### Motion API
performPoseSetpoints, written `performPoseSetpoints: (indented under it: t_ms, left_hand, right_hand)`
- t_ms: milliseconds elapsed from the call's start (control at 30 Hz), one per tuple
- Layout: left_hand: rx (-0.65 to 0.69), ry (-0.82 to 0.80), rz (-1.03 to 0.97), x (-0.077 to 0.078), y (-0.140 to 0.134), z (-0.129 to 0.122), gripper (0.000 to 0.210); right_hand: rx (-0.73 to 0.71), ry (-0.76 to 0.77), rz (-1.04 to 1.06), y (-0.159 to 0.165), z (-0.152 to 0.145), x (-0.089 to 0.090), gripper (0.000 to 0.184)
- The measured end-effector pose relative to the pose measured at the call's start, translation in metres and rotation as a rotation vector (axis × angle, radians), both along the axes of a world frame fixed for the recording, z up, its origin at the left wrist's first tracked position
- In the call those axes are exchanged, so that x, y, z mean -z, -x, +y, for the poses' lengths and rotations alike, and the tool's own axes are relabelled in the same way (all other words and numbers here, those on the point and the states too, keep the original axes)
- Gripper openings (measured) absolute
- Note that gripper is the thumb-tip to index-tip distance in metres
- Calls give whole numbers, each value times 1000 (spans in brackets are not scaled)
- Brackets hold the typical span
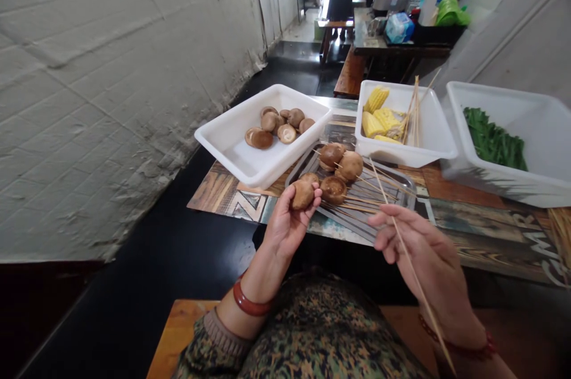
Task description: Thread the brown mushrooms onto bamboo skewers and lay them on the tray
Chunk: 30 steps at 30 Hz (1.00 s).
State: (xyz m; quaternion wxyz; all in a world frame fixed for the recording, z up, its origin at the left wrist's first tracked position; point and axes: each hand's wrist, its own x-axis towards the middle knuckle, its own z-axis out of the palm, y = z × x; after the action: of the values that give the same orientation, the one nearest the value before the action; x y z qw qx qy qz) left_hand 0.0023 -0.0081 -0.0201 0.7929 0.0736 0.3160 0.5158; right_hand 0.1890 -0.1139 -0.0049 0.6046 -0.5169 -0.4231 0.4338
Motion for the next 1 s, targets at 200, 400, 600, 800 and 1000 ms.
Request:
performPoseSetpoints:
  t_ms: [200,400,600,800,1000]
  left_hand:
    - [8,-30,13,1,1,0,24]
    - [7,-89,-4,3,2,-2,18]
    - [9,-97,-22,3,3,-3,19]
    - [-19,-72,-22,0,4,-2,19]
    - [-42,-45,-31,2,5,0,22]
  right_hand:
    - [65,-101,-76,-11,4,-10,14]
    - [-145,-166,-580,-8,2,-18,29]
    - [-273,-66,-758,11,-3,5,48]
    - [-278,-114,-827,21,-13,19,42]
    - [-294,-95,-831,27,-20,19,44]
